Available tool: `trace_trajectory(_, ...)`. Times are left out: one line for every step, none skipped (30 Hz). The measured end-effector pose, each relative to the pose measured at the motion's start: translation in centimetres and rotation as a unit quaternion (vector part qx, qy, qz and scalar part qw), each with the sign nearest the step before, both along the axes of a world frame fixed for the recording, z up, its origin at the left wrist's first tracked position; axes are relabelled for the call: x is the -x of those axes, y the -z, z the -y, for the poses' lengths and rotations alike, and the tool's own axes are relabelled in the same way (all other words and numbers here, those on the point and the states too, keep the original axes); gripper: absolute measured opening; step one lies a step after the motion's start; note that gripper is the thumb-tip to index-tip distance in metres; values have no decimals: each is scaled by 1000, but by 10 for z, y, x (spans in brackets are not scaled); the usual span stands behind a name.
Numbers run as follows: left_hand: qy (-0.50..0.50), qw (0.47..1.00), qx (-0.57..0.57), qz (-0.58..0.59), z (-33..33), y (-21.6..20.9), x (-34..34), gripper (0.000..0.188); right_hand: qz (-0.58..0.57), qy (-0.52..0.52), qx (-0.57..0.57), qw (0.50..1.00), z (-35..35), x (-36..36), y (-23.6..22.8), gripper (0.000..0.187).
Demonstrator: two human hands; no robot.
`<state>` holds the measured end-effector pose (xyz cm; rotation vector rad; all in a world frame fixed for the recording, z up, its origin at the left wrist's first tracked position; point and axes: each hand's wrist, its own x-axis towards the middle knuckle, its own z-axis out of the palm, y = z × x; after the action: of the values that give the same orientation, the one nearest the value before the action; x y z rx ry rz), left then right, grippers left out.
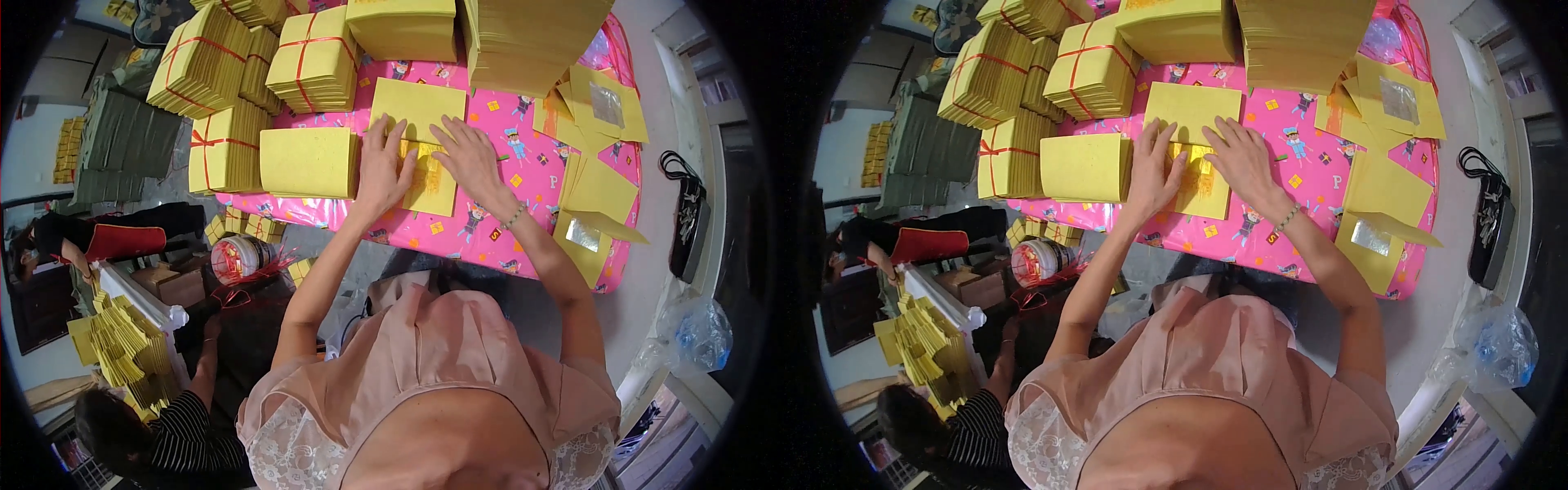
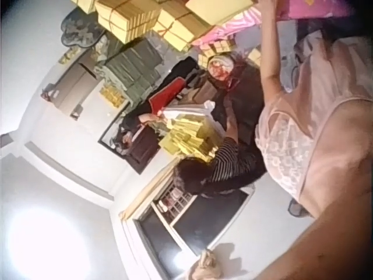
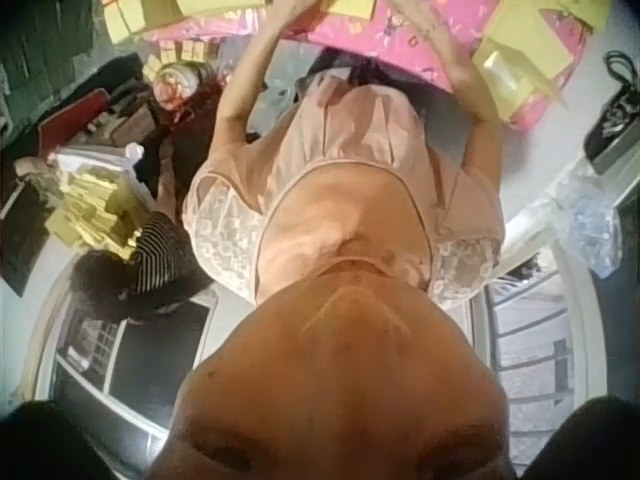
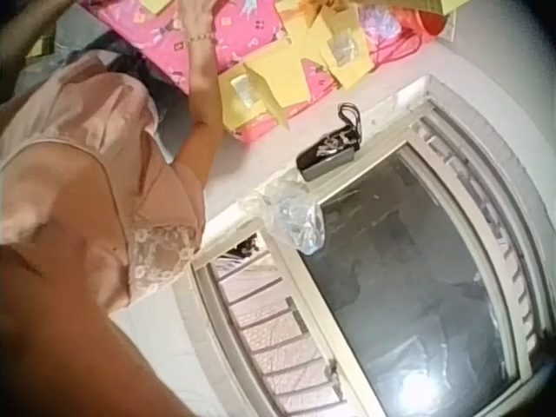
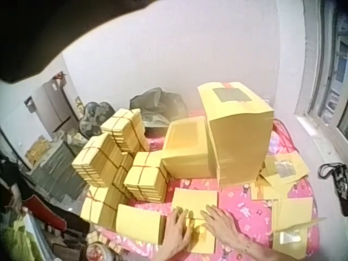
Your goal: Folding and stacking yellow Joss paper with gold leaf accents.
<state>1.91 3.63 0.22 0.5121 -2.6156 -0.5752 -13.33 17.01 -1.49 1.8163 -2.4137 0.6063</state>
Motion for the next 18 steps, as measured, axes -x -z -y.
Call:
trace_trajectory(-25, 996, -75, -30, -7, -6, -1, 54, -4, -4, 17, 1000, 2, 5, -1, 46)
trace_trajectory(-50, 986, -149, -59, -12, -10, 1, 48, -8, -8, 33, 999, 3, 9, -1, 42)
trace_trajectory(-65, 981, -163, -83, -14, -5, 1, 40, -8, -15, 38, 999, 5, 13, 1, 42)
trace_trajectory(-72, 981, -158, -86, -16, 3, 3, 40, -36, -27, 72, 996, 6, 17, 4, 38)
trace_trajectory(-90, 934, -321, -130, -17, 11, 9, 42, -63, -40, 106, 992, 6, 20, 7, 34)
trace_trajectory(-105, 857, -474, -175, -15, 24, 15, 43, -63, -50, 110, 991, 7, 22, 9, 34)
trace_trajectory(-103, 835, -497, -213, -10, 29, 25, 49, -76, -50, 136, 987, 8, 24, 8, 31)
trace_trajectory(-110, 834, -493, -220, -9, 34, 31, 49, -88, -50, 162, 982, 9, 26, 7, 28)
trace_trajectory(-140, 779, -566, -232, -12, 20, 42, 49, -101, -44, 173, 979, 7, 28, 8, 26)
trace_trajectory(-172, 716, -630, -246, -12, 11, 46, 49, -101, -52, 175, 978, 7, 27, 3, 26)
trace_trajectory(-177, 730, -616, -238, -9, 8, 49, 42, -97, -53, 173, 979, 7, 26, -2, 25)
trace_trajectory(-180, 729, -614, -244, -7, 6, 52, 42, -93, -55, 171, 979, 7, 25, -6, 24)
trace_trajectory(-179, 724, -612, -263, -6, 4, 55, 39, -94, -61, 172, 979, 6, 25, -9, 24)
trace_trajectory(-179, 719, -610, -282, -4, 2, 54, 35, -83, -69, 166, 980, 5, 25, -12, 26)
trace_trajectory(-178, 717, -611, -284, -6, -3, 52, 35, -72, -73, 159, 982, 5, 24, -19, 28)
trace_trajectory(-159, 732, -582, -316, -9, -8, 48, 35, -74, -75, 158, 982, 5, 22, -24, 28)
trace_trajectory(-141, 744, -553, -347, -11, -13, 42, 34, -42, -30, 183, 982, 7, 18, -30, 33)
trace_trajectory(-141, 744, -551, -351, -11, -21, 33, 34, -9, 16, 210, 978, 11, 12, -40, 38)
